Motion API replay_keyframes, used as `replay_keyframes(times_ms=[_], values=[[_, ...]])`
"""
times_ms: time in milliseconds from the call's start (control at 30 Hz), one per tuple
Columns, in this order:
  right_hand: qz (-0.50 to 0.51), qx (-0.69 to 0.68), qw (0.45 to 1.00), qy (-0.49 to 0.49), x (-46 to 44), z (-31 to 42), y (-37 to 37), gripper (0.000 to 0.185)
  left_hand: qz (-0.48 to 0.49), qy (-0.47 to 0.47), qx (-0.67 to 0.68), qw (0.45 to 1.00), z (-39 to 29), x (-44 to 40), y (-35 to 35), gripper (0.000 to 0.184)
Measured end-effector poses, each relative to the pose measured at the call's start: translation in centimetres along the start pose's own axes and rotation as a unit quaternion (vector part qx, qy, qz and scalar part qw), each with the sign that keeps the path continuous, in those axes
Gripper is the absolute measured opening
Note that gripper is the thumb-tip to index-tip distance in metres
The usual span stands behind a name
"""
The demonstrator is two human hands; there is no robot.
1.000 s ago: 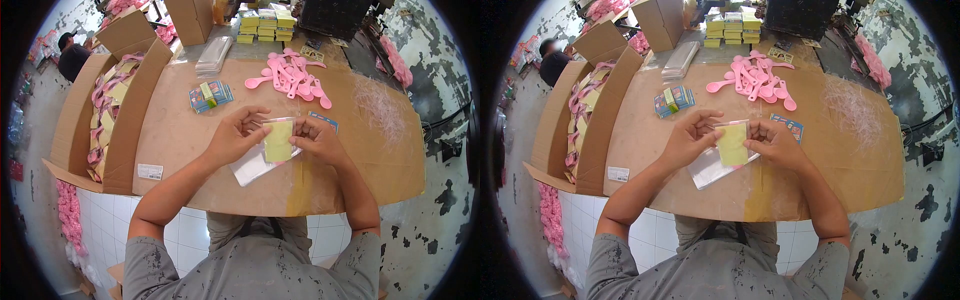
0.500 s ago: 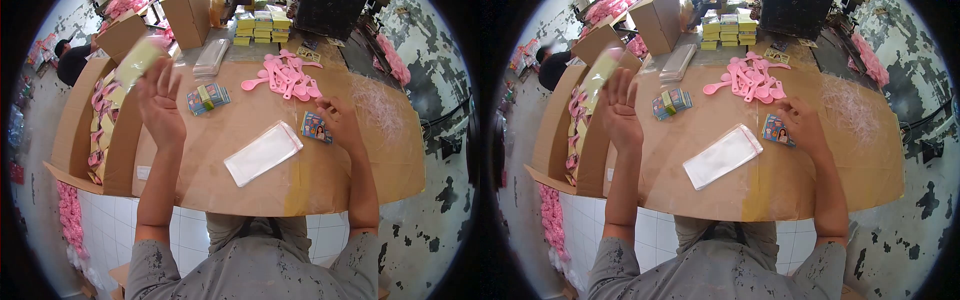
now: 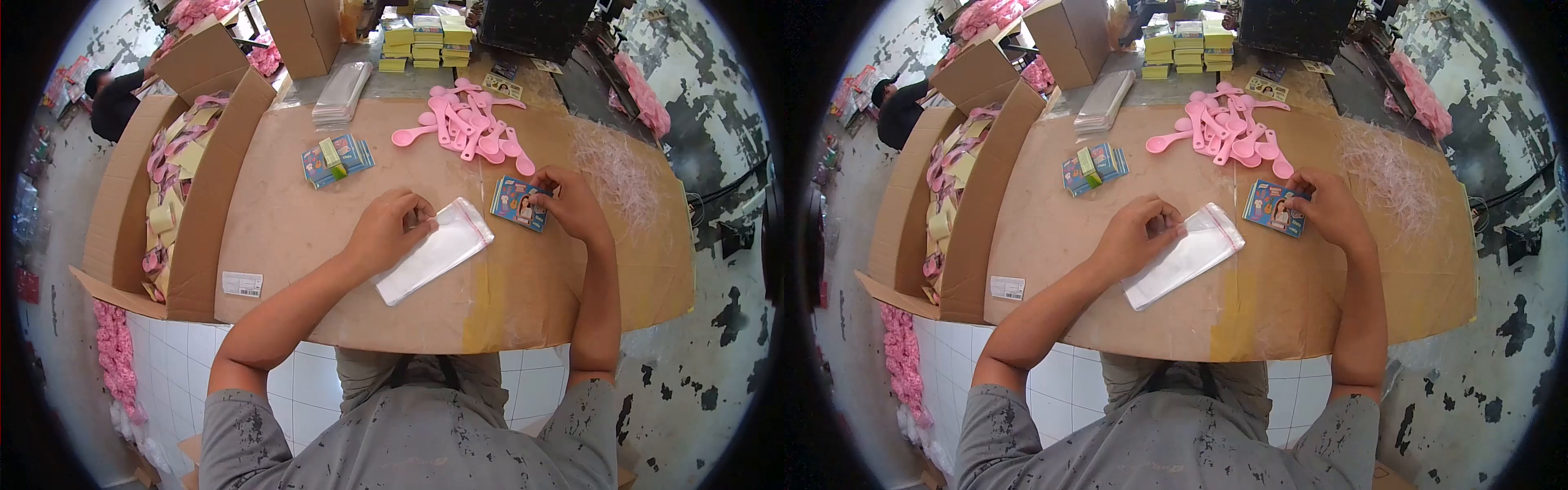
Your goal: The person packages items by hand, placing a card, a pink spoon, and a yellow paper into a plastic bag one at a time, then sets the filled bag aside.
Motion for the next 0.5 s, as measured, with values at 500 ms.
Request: replay_keyframes(times_ms=[500], values=[[0.057,-0.039,0.978,0.198,1.8,7.9,-6.3,0.018,-0.035,0.081,0.471,0.877,1.5,-0.2,1.4,0.026]])
Point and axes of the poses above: each hand's wrist, its own x-axis away from the middle knuckle, its own y-axis out of the back of the hand, z = x × y, the point moved 8 cm from there along -x, towards the middle knuckle, and after that the axes turned 4 degrees about -x, right-handed, at the moved point
